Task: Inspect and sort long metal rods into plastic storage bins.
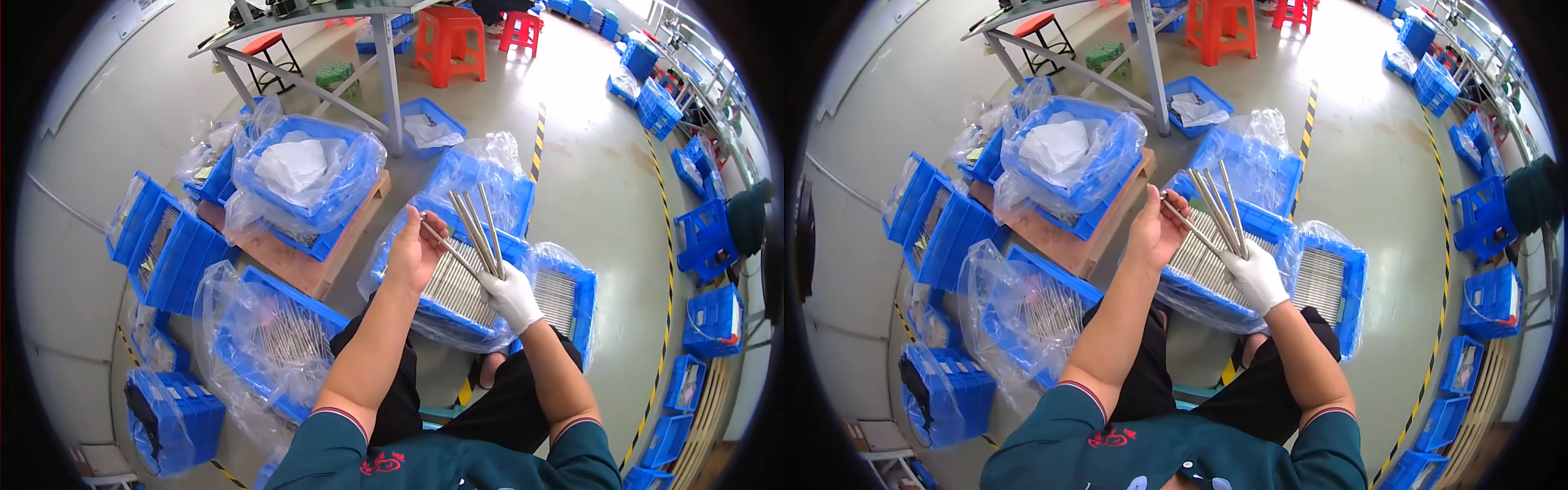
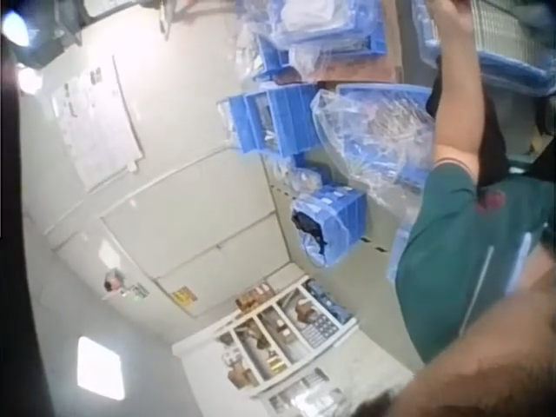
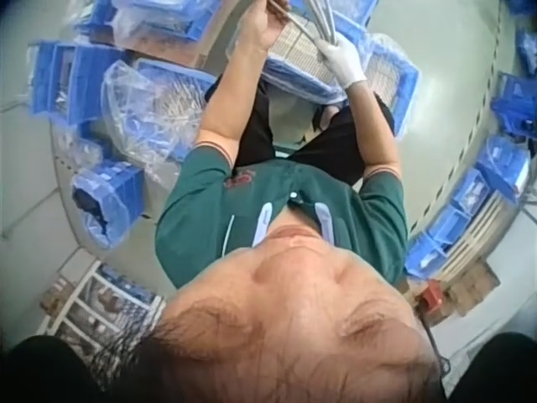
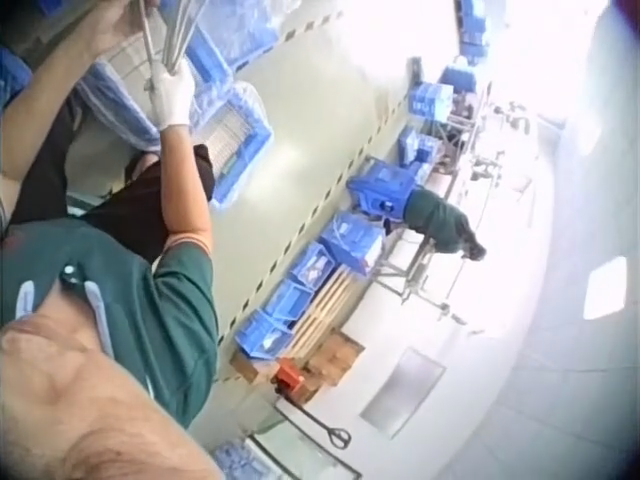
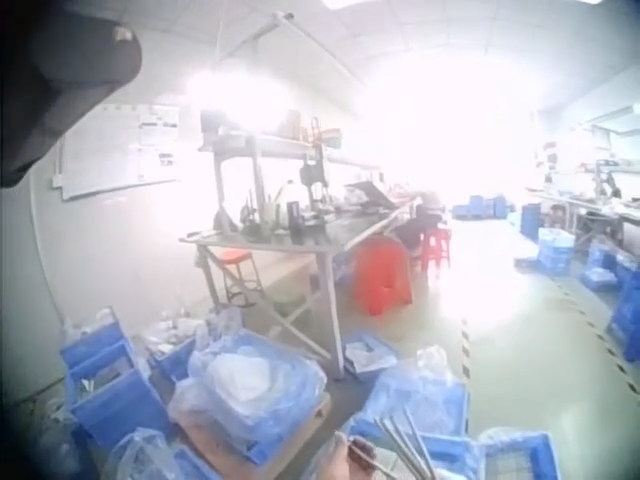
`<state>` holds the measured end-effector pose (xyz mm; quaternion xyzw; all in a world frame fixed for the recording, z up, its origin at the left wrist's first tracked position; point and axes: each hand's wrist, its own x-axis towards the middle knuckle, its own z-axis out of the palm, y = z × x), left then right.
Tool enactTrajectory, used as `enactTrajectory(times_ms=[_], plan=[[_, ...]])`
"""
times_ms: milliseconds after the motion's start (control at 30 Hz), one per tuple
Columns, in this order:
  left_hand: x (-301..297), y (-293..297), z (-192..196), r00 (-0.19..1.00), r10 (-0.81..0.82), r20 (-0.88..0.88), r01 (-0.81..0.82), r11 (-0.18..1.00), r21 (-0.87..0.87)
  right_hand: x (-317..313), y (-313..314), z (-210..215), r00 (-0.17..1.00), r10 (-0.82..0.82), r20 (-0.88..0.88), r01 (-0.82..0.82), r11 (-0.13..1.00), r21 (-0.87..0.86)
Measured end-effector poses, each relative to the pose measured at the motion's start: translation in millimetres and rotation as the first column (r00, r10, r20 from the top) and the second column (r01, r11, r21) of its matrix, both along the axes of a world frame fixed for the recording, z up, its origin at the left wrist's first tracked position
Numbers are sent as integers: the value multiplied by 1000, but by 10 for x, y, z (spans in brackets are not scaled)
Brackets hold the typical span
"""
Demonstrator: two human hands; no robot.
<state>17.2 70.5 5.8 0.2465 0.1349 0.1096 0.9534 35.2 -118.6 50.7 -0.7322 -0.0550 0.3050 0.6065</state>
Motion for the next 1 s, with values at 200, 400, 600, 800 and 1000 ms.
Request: enactTrajectory(times_ms=[200,400,600,800,1000], plan=[[83,-79,31,994,91,-62,-81,986,148,62,-33,-104,999,-46,18,44,997,69],[66,-288,-33,997,39,-70,-18,962,274,54,23,-68,998,-68,2,68,992,106],[34,-483,-80,997,-69,-15,70,931,359,98,82,-109,985,-154,-73,166,961,220],[-30,-447,19,989,-142,36,126,953,276,70,26,-20,953,-52,-299,143,946,290],[-39,-458,-11,978,-174,117,143,961,236,43,19,-80,938,-40,-345,167,923,348]])
